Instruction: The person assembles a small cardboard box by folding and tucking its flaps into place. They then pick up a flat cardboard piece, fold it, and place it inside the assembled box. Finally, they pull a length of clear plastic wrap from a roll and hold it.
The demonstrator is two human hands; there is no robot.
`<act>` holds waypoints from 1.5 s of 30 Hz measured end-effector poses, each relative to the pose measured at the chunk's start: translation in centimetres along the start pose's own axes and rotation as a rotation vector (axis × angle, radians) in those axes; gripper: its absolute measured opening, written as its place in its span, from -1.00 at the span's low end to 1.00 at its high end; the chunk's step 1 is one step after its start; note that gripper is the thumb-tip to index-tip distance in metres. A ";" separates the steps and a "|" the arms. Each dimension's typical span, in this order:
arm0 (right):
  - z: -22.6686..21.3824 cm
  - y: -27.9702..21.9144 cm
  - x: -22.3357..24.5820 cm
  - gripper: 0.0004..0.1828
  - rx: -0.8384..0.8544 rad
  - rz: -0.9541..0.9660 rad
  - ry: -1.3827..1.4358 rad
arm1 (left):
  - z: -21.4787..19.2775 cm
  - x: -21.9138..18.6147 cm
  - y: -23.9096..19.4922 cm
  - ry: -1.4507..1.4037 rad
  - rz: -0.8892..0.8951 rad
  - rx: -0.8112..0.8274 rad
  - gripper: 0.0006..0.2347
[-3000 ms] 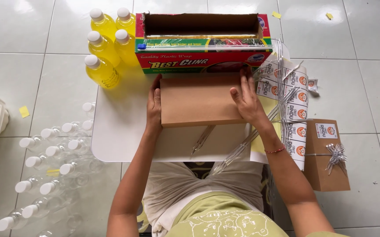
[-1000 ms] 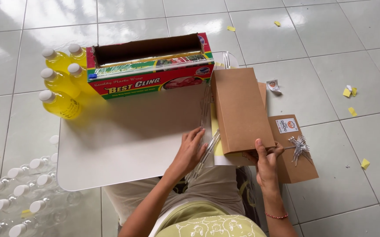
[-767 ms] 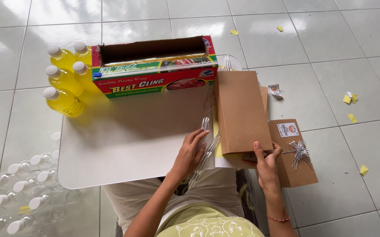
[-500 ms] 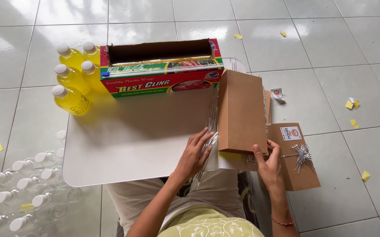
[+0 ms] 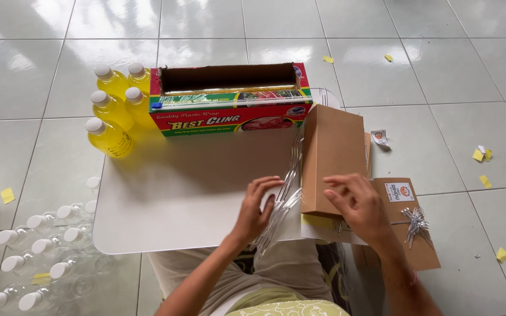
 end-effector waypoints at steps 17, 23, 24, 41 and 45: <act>4.0 21.4 1.8 -0.53 -0.082 -0.203 -0.053 | -23.4 4.2 14.0 0.785 0.020 -0.540 -0.82; 4.1 22.9 0.9 -0.51 -0.026 -0.216 -0.092 | -23.5 4.5 14.5 0.838 -0.114 -0.545 -0.90; 4.2 23.2 0.5 -0.54 -0.003 -0.213 -0.074 | -23.3 4.7 14.6 0.919 -0.134 -0.550 -0.90; 5.5 24.3 -0.6 -0.69 0.060 -0.091 0.304 | -23.3 8.8 15.4 0.550 -0.253 -0.647 -0.69; 6.2 24.4 -2.1 -0.62 0.083 -0.075 0.499 | -22.7 10.6 15.7 0.295 -0.306 -0.700 -0.62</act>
Point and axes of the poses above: each hand's wrist, its own y-axis towards the middle knuckle, its own z-axis out of the palm, x = y × z, the point moved 4 cm from there along y, towards the middle knuckle, and after that the axes turned 3 degrees about y, right-handed, at the moved point
